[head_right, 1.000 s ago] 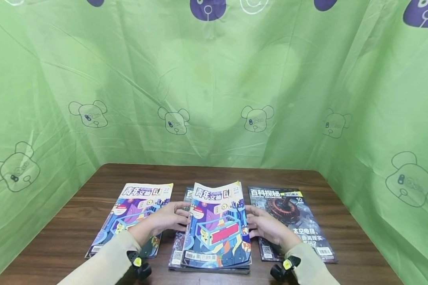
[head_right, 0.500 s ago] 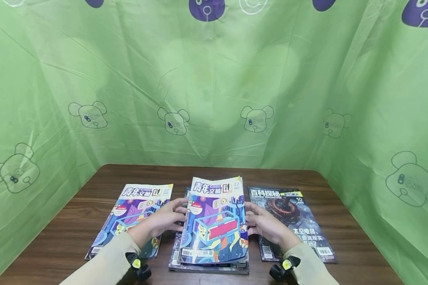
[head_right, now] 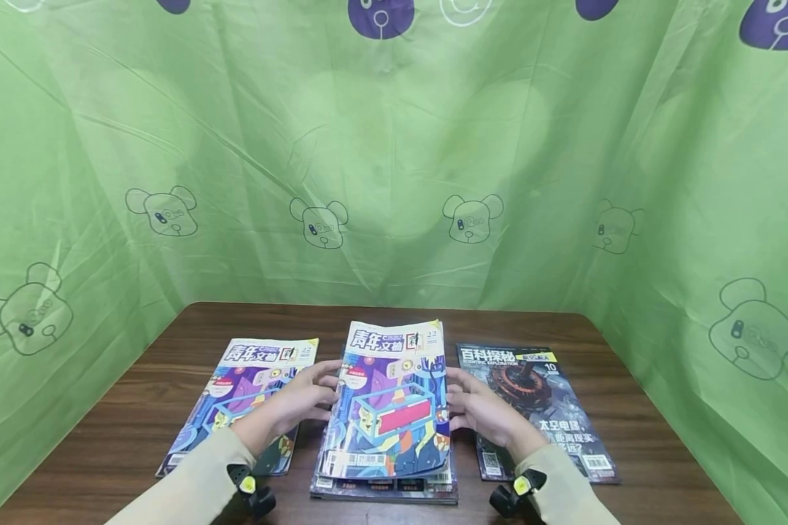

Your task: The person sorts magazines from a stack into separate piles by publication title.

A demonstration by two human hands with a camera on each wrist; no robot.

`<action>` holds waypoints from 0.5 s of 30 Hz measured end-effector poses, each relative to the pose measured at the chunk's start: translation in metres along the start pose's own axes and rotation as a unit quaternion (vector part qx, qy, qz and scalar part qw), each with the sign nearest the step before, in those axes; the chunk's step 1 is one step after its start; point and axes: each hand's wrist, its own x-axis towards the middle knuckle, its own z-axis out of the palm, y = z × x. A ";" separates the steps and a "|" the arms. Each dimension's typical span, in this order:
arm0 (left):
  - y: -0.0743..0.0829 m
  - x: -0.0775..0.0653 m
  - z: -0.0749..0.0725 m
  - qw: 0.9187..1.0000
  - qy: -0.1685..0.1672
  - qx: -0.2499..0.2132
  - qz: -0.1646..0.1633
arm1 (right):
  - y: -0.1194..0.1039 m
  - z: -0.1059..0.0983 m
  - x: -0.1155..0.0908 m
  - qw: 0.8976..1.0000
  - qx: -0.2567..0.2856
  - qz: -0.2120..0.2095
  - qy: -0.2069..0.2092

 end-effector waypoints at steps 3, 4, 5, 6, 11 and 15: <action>0.001 -0.001 -0.002 1.000 0.003 -0.001 -0.001 | 0.001 0.002 0.003 1.000 0.005 0.000 0.001; 0.001 -0.002 -0.002 1.000 0.003 -0.004 -0.001 | 0.001 0.003 0.003 1.000 0.008 0.000 0.001; 0.001 -0.002 -0.003 1.000 0.004 -0.006 -0.001 | 0.001 0.004 0.004 1.000 0.010 -0.001 -0.001; 0.001 -0.002 -0.004 1.000 0.005 -0.010 -0.001 | 0.001 0.004 0.005 1.000 0.012 -0.001 -0.001; 0.000 -0.001 -0.009 1.000 0.012 -0.012 0.005 | 0.000 0.009 0.010 1.000 0.016 -0.004 0.002; -0.002 -0.002 -0.014 1.000 0.018 -0.009 0.004 | 0.001 0.013 0.014 1.000 0.015 -0.002 0.000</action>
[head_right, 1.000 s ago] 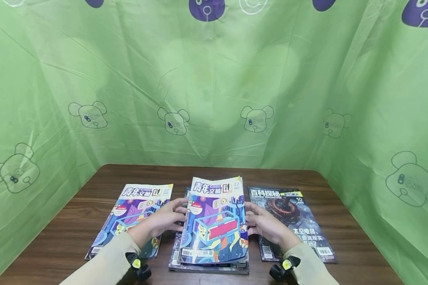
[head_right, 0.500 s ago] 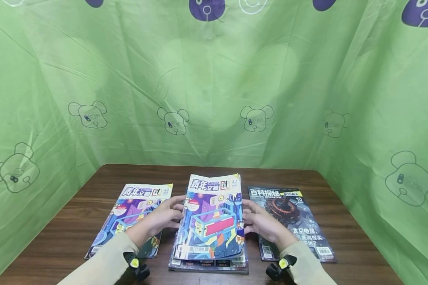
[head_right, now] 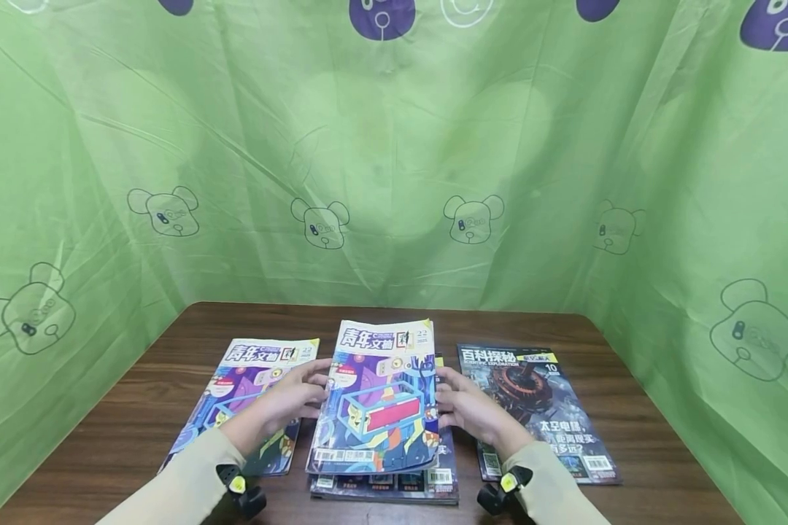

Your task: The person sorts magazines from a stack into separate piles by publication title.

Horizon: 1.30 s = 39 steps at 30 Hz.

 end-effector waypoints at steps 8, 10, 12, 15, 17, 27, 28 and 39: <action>-0.002 -0.005 -0.011 0.999 0.031 0.012 -0.002 | -0.001 0.014 0.009 1.000 -0.015 0.014 0.020; -0.002 -0.006 -0.014 0.999 0.044 0.017 -0.007 | -0.001 0.018 0.011 0.999 -0.019 0.016 0.032; -0.002 -0.007 -0.017 0.998 0.053 0.019 -0.008 | -0.002 0.022 0.014 0.999 -0.020 0.017 0.039; -0.002 -0.010 -0.023 0.998 0.062 0.025 -0.010 | -0.001 0.026 0.019 0.999 -0.021 0.013 0.034; -0.001 -0.012 -0.028 0.997 0.066 0.033 -0.012 | 0.001 0.030 0.023 0.999 -0.021 0.010 0.025; -0.003 -0.019 -0.048 0.996 0.075 0.029 -0.032 | 0.006 0.048 0.040 1.000 -0.001 0.009 0.008; -0.003 -0.020 -0.049 0.996 0.075 0.029 -0.030 | 0.007 0.050 0.041 1.000 0.000 0.010 0.009; -0.008 -0.028 -0.076 0.997 0.067 0.040 -0.027 | 0.011 0.071 0.057 1.000 0.007 0.014 0.003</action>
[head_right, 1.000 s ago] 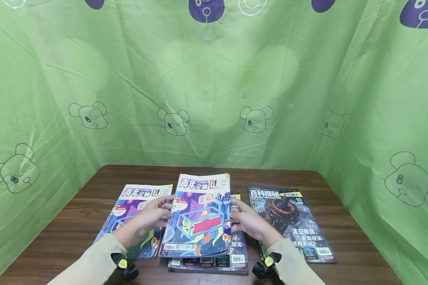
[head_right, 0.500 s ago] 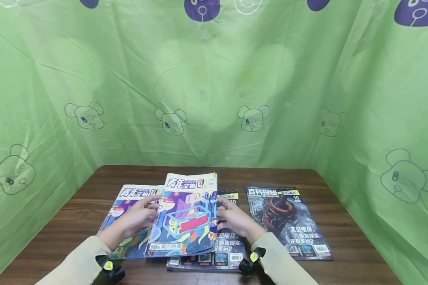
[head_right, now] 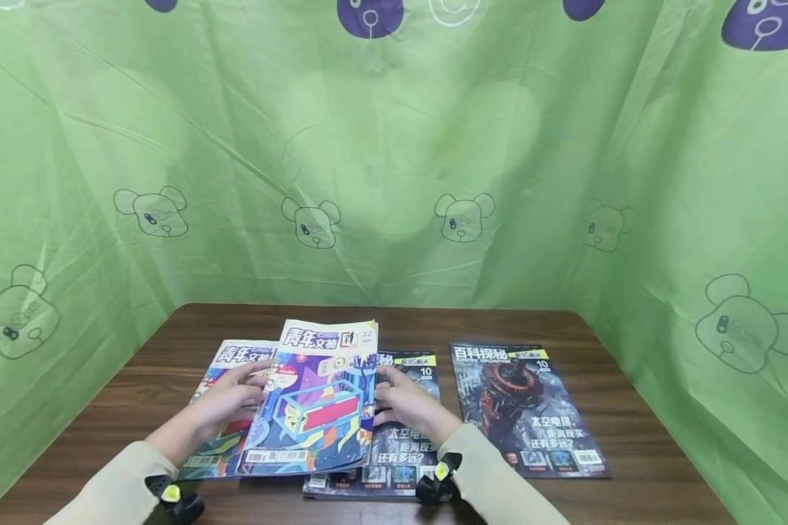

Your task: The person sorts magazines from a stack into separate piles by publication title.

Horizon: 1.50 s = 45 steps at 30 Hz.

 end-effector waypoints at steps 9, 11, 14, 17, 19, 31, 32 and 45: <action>-0.002 -0.005 -0.024 1.000 0.006 0.025 -0.017 | 0.002 0.020 0.017 1.000 0.004 -0.006 0.000; -0.004 -0.006 -0.028 1.000 0.006 0.024 -0.018 | 0.001 0.023 0.020 1.000 0.002 -0.009 -0.004; -0.006 -0.006 -0.033 1.000 0.008 0.019 -0.021 | 0.000 0.027 0.023 1.000 -0.006 -0.014 -0.011; -0.007 -0.006 -0.037 1.000 0.007 0.020 -0.023 | 0.000 0.030 0.027 1.000 -0.012 -0.010 -0.014; -0.008 -0.007 -0.040 0.999 0.008 0.025 -0.026 | 0.000 0.032 0.029 1.000 -0.017 -0.006 -0.018; -0.014 -0.009 -0.060 0.999 0.021 0.022 -0.037 | -0.002 0.053 0.046 0.999 -0.030 -0.003 -0.031; -0.014 -0.009 -0.061 0.999 0.026 0.022 -0.039 | -0.002 0.055 0.048 0.999 -0.027 -0.005 -0.033; -0.019 -0.007 -0.081 0.995 0.054 0.064 -0.049 | 0.000 0.082 0.067 0.999 -0.030 -0.012 -0.023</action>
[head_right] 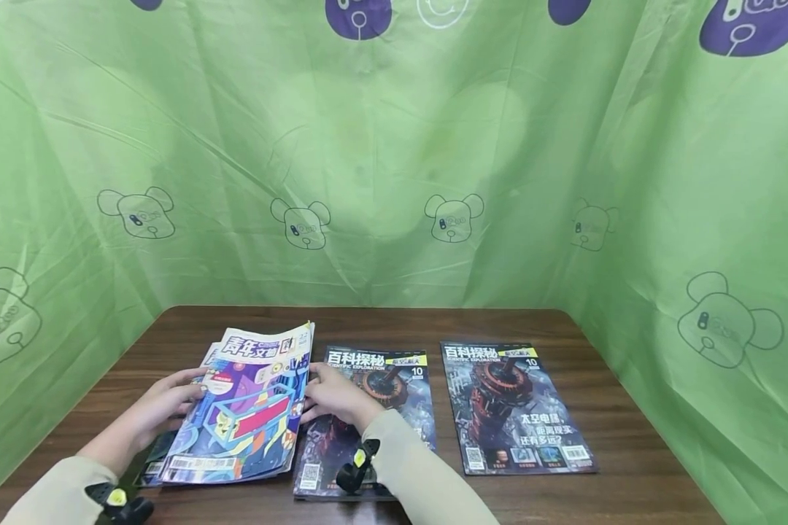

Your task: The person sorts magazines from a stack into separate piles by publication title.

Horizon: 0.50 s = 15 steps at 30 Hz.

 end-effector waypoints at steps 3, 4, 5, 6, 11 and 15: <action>-0.001 0.001 -0.005 1.000 0.006 0.008 -0.001 | 0.000 0.006 0.002 1.000 0.003 -0.002 0.006; -0.002 0.001 -0.006 1.000 0.008 0.011 0.000 | -0.001 0.008 0.003 1.000 0.002 -0.001 0.008; -0.002 0.001 -0.008 1.000 0.010 0.014 0.000 | -0.001 0.010 0.004 1.000 0.000 -0.002 0.010; -0.002 0.001 -0.009 1.000 0.012 0.016 0.002 | -0.001 0.012 0.005 1.000 0.001 -0.002 0.011; -0.005 0.001 -0.016 1.000 0.016 0.016 0.009 | -0.001 0.020 0.011 1.000 -0.006 -0.003 0.025; -0.008 0.002 -0.021 1.000 0.017 0.017 0.009 | 0.000 0.027 0.014 0.999 -0.012 -0.005 0.040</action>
